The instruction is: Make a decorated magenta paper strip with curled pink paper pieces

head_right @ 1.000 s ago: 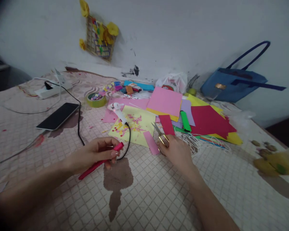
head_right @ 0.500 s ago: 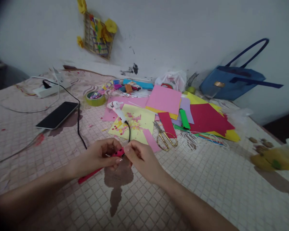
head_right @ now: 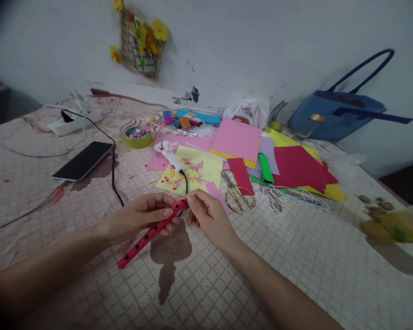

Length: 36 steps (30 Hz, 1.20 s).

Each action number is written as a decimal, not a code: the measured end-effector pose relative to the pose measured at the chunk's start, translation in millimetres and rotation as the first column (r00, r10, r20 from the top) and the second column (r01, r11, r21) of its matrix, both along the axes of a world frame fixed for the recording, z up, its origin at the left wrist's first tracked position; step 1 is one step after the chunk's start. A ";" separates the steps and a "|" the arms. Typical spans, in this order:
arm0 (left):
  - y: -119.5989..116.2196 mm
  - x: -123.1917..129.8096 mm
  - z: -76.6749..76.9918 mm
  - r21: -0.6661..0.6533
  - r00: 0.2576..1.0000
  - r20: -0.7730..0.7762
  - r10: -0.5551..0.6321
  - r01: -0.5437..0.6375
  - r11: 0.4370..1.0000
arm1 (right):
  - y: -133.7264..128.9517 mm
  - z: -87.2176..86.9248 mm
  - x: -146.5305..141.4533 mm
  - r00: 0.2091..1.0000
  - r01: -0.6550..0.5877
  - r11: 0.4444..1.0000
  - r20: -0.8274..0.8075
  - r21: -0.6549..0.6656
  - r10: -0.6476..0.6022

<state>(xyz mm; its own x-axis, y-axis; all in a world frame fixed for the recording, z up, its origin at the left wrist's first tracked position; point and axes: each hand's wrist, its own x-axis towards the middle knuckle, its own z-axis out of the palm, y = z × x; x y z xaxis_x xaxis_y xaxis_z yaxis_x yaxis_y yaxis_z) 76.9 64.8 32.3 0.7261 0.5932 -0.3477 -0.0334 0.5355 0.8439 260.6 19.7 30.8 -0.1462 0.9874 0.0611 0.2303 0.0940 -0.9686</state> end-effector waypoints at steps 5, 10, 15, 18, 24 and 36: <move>0.6 -2.4 6.3 -0.046 0.998 0.052 -0.023 0.026 0.999 | 9.1 8.2 44.2 0.823 0.178 0.916 0.456 0.359 -0.339; 8.1 -5.3 7.4 -0.162 0.988 0.151 0.044 -0.019 0.987 | 23.8 -10.8 109.2 0.413 0.249 0.918 0.824 0.308 -0.388; 19.6 -5.3 0.3 -0.273 0.971 0.169 0.167 -0.117 0.955 | 29.5 -26.1 126.1 0.342 0.264 0.944 0.896 0.196 -0.282; 25.7 -5.4 -3.6 -0.301 0.959 0.129 0.251 -0.204 0.932 | 30.7 -29.0 127.2 0.332 0.289 0.939 0.901 0.186 -0.281; 30.4 -5.9 -7.6 -0.318 0.955 0.133 0.266 -0.213 0.924 | 33.5 -34.4 137.4 0.373 0.266 0.946 0.886 0.182 -0.276; 26.4 -1.8 -4.9 -0.168 0.856 0.263 0.444 -0.413 0.895 | -23.3 -8.5 -17.8 0.947 -0.320 0.918 -0.050 -0.235 0.318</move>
